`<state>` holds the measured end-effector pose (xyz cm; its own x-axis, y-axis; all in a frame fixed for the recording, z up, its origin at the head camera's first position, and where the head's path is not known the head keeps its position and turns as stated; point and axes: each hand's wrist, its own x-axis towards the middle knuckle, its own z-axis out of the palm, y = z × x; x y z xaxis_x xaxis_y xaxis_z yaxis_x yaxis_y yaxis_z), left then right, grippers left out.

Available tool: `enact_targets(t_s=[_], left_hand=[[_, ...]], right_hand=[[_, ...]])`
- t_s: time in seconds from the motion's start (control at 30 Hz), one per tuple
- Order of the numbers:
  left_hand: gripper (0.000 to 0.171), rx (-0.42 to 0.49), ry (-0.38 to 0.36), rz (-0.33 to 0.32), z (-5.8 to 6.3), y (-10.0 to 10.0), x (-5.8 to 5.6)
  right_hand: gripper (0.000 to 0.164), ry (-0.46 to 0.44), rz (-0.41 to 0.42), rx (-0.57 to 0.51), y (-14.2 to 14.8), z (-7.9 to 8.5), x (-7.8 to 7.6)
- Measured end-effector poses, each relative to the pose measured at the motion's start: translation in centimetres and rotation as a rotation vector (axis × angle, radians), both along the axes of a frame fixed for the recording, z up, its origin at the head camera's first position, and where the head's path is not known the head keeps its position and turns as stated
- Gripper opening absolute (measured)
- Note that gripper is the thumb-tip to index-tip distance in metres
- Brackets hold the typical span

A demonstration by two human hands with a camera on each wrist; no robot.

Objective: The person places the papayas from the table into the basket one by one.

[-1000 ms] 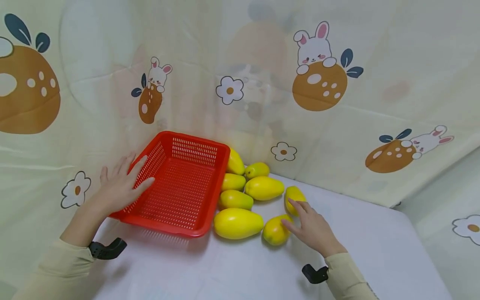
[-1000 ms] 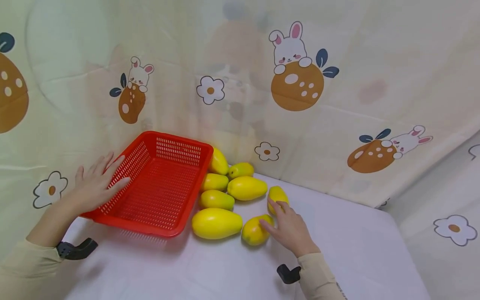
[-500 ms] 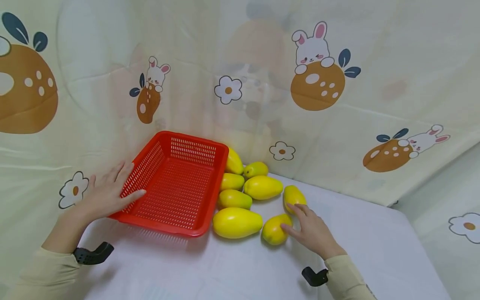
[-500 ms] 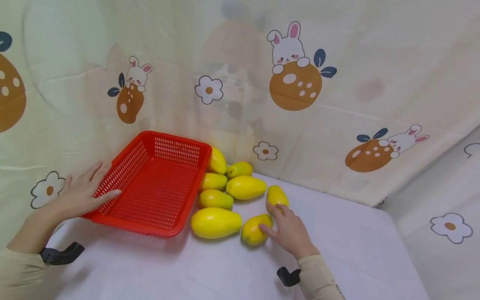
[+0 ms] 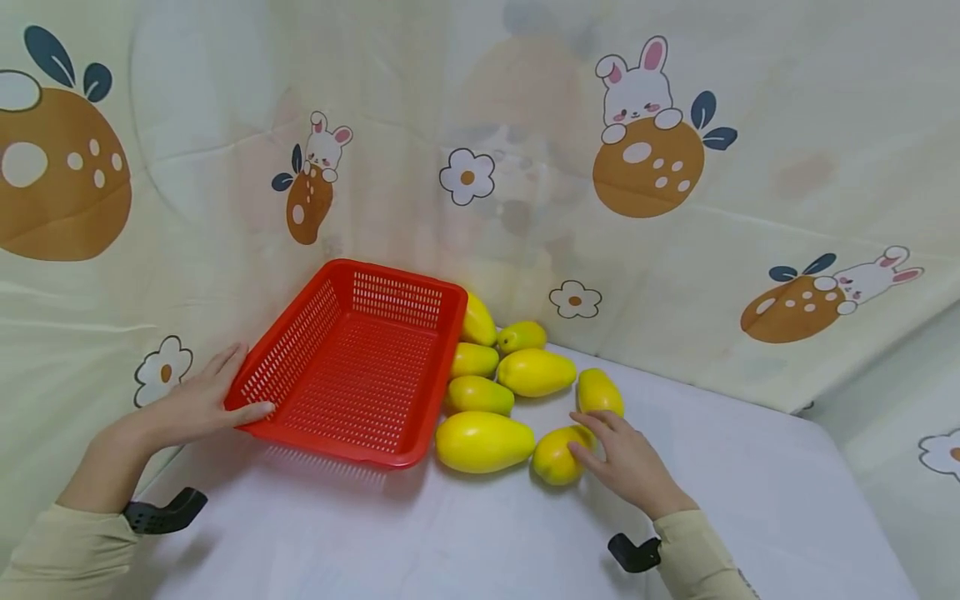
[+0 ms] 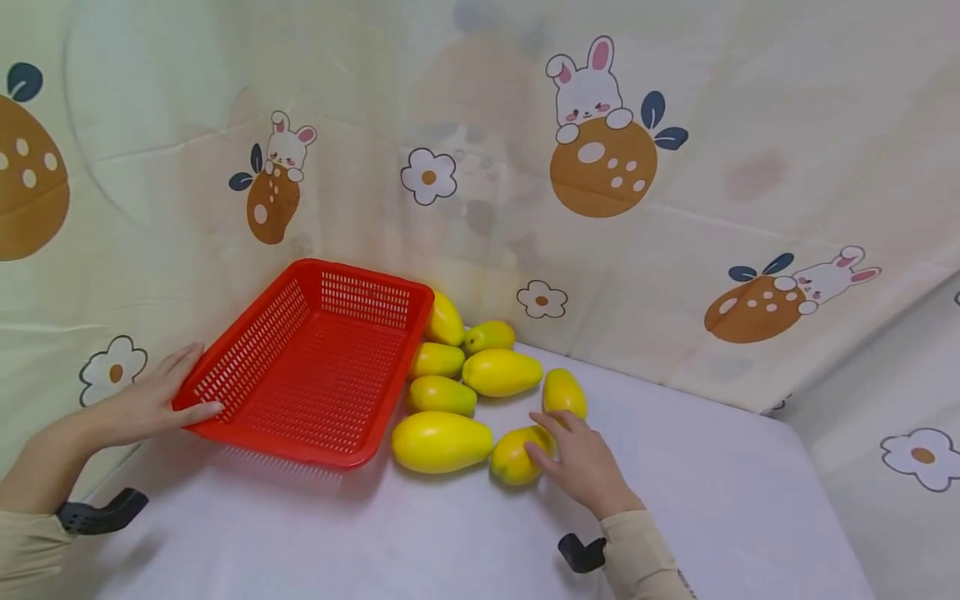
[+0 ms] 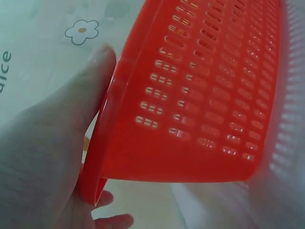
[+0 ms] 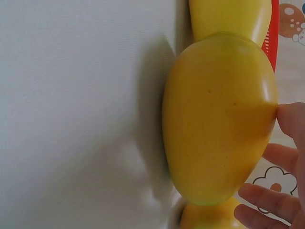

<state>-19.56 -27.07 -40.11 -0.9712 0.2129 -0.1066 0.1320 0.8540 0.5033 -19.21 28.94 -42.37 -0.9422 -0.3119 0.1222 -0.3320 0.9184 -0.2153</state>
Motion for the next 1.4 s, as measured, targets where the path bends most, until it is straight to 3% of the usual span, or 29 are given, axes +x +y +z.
enact_targets(t_s=[0.33,0.43,0.57,0.8,1.1,1.4], left_hand=[[0.118,0.169,-0.053,-0.118,-0.1,-0.4,0.0],[0.115,0.241,-0.051,-0.174,-0.1,-0.1,-0.2],[0.115,0.285,-0.055,-0.208,0.1,0.4,-0.3],[0.114,0.313,-0.063,-0.218,-0.3,1.3,-0.8],[0.113,0.320,-0.050,-0.254,-0.2,2.6,-1.5],[0.115,0.292,-0.048,-0.243,-0.5,4.3,-2.1]], right_hand=[[0.035,0.027,0.031,-0.012,0.0,-0.7,0.2],[0.040,0.006,0.035,-0.021,0.2,-0.8,0.3],[0.060,-0.046,0.035,-0.008,0.5,-0.8,0.3],[0.080,-0.048,0.066,0.026,1.0,-1.1,0.8],[0.077,-0.013,0.014,0.047,1.8,-2.2,0.7],[0.078,-0.019,-0.010,0.014,2.3,-2.7,0.7]])
